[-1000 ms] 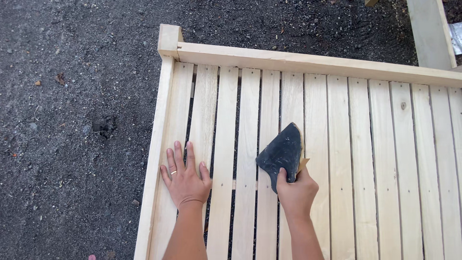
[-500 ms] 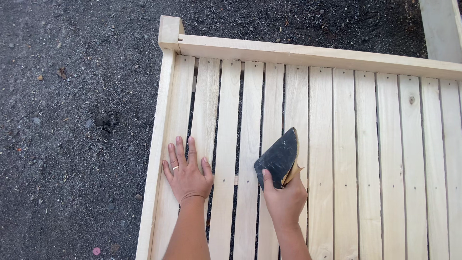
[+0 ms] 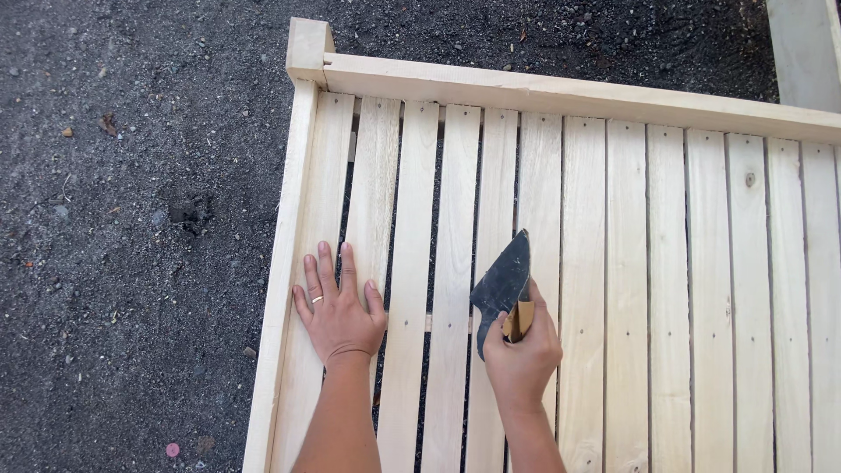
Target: The person sands the slatted wooden top of a frame structure using a sanding block, rubbing it back and forth across the planks and along the edge rails. They reposition the sandpaper on the block and work across different sections of the panel.
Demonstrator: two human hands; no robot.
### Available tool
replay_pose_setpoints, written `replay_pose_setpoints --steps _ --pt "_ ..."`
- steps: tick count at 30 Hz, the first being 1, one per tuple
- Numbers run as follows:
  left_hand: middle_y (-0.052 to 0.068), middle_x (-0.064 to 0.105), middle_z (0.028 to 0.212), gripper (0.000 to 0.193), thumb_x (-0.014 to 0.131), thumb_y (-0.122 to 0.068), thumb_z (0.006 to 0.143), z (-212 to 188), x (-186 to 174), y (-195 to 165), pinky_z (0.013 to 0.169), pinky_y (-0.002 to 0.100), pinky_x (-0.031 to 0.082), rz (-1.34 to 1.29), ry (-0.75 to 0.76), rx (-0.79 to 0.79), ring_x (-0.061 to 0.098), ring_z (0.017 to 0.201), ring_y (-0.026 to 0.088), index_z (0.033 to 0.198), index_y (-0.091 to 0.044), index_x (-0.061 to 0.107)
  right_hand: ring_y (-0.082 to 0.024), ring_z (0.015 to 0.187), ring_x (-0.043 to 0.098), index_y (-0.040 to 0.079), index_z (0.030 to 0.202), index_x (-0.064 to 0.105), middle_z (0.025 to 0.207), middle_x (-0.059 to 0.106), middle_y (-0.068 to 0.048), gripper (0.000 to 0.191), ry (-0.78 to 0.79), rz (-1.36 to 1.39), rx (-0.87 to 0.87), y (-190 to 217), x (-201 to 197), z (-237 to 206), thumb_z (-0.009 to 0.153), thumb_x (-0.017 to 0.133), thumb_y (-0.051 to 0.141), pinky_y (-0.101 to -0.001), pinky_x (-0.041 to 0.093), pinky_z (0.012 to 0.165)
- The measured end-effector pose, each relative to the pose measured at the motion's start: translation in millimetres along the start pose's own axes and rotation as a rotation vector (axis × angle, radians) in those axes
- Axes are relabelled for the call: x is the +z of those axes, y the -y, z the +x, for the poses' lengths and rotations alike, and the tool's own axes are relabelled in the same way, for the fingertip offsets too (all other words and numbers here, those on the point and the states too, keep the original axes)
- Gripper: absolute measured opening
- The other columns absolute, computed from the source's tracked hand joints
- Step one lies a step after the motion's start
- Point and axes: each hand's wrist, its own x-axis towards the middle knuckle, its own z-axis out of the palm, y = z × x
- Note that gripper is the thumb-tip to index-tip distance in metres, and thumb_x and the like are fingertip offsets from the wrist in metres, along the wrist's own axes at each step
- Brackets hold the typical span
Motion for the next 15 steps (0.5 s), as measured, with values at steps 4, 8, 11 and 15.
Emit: replay_pose_setpoints --steps 4,8,11,15 --pt "0.001 0.015 0.170 0.070 0.041 -0.044 0.093 0.2 1.5 0.1 0.123 0.052 0.007 0.030 0.004 -0.007 0.010 0.156 0.022 0.160 -0.030 0.028 -0.022 0.069 0.063 0.006 0.138 0.064 0.082 0.060 -0.010 0.072 0.131 -0.002 -0.018 7.0 11.4 -16.7 0.068 0.069 -0.012 -0.0368 0.053 0.061" --pt "0.001 0.014 0.170 0.070 0.040 -0.044 0.093 0.3 2.3 0.2 0.124 0.051 0.006 0.043 0.015 -0.007 0.009 0.156 0.023 0.160 -0.031 0.027 -0.018 0.061 0.056 0.009 0.141 0.062 0.078 0.048 -0.005 0.082 0.240 -0.045 -0.095 11.0 14.7 -40.3 0.063 0.080 -0.005 -0.0340 0.050 0.052" --pt "0.001 0.014 0.170 0.070 0.040 -0.044 0.093 -0.2 2.7 0.5 0.124 0.051 0.006 0.042 0.008 -0.010 0.009 0.156 0.022 0.160 -0.031 0.027 -0.018 0.063 0.053 0.011 0.142 0.062 0.079 0.045 -0.006 0.084 0.190 -0.057 -0.231 11.0 19.4 -39.6 0.062 0.083 -0.002 -0.0342 0.048 0.055" --pt "0.001 0.015 0.170 0.069 0.041 -0.044 0.094 -2.4 3.4 1.4 0.124 0.052 0.007 0.025 -0.007 0.003 0.010 0.157 0.023 0.160 -0.030 0.028 -0.018 0.063 0.051 0.008 0.142 0.062 0.083 0.046 -0.005 0.078 0.075 -0.002 -0.173 3.2 37.9 -0.1 0.068 0.083 -0.002 -0.0338 0.047 0.054"
